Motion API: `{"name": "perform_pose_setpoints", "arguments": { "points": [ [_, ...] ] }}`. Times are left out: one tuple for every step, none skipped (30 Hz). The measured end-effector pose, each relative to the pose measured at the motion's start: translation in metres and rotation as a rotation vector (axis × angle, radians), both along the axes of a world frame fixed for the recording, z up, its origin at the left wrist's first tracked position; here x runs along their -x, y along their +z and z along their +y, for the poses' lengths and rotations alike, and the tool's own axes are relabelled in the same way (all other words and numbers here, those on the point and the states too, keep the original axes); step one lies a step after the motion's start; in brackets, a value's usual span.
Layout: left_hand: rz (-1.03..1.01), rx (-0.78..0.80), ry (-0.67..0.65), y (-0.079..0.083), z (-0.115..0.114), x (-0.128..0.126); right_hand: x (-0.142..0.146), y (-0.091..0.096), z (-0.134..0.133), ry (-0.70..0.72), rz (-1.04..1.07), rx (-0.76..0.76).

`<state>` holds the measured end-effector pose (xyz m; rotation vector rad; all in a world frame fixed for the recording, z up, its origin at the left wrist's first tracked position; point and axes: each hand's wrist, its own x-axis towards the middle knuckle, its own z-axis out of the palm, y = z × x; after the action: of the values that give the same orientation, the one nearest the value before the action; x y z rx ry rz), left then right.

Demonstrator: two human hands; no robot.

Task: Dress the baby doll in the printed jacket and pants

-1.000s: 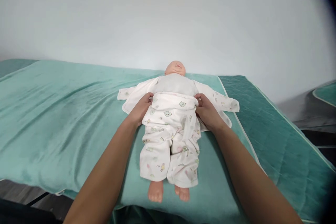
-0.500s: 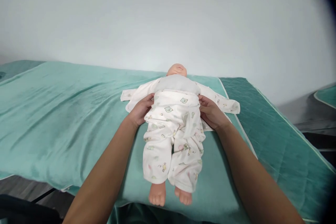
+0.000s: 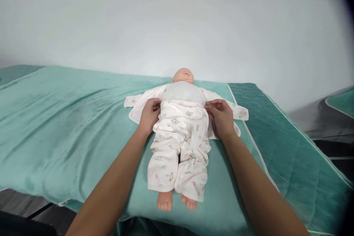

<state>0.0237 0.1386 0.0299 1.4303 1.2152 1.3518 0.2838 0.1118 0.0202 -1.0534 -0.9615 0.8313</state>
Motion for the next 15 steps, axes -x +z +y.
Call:
{"name": "perform_pose_setpoints", "arguments": {
  "points": [
    [0.021, -0.038, 0.063, 0.001, -0.003, 0.000, 0.002, 0.002, -0.001, -0.038, -0.017, -0.033],
    [0.035, -0.081, 0.107, 0.003, -0.006, 0.001, 0.004, 0.005, -0.003, -0.039, -0.061, -0.062],
    [0.049, -0.127, 0.120, 0.006, -0.009, 0.001, 0.006, 0.007, -0.006, -0.011, -0.131, -0.083],
    [0.070, -0.178, 0.104, 0.008, -0.012, 0.001, 0.009, 0.010, -0.009, 0.029, -0.216, -0.100],
    [0.103, -0.230, 0.065, 0.010, -0.015, 0.001, 0.012, 0.013, -0.012, 0.065, -0.302, -0.119],
    [0.148, -0.277, 0.016, 0.012, -0.017, 0.000, 0.015, 0.016, -0.015, 0.091, -0.381, -0.141],
    [0.209, -0.316, -0.028, 0.014, -0.018, 0.000, 0.017, 0.018, -0.018, 0.105, -0.451, -0.166],
    [0.284, -0.354, -0.057, 0.016, -0.018, -0.001, 0.019, 0.021, -0.019, 0.112, -0.508, -0.190],
    [0.365, -0.393, -0.065, 0.017, -0.017, -0.002, 0.020, 0.022, -0.020, 0.119, -0.554, -0.208],
    [0.446, -0.430, -0.061, 0.018, -0.016, -0.002, 0.020, 0.023, -0.020, 0.134, -0.594, -0.217],
    [0.514, -0.462, -0.056, 0.020, -0.015, -0.003, 0.021, 0.024, -0.020, 0.150, -0.627, -0.216],
    [0.563, -0.487, -0.057, 0.021, -0.014, -0.004, 0.021, 0.025, -0.019, 0.161, -0.655, -0.207],
    [0.590, -0.501, -0.067, 0.022, -0.013, -0.005, 0.021, 0.025, -0.018, 0.163, -0.681, -0.193],
    [0.597, -0.498, -0.081, 0.023, -0.013, -0.006, 0.021, 0.026, -0.016, 0.154, -0.703, -0.178],
    [0.594, -0.483, -0.095, 0.024, -0.012, -0.007, 0.021, 0.026, -0.015, 0.144, -0.723, -0.160]
  ]
}}
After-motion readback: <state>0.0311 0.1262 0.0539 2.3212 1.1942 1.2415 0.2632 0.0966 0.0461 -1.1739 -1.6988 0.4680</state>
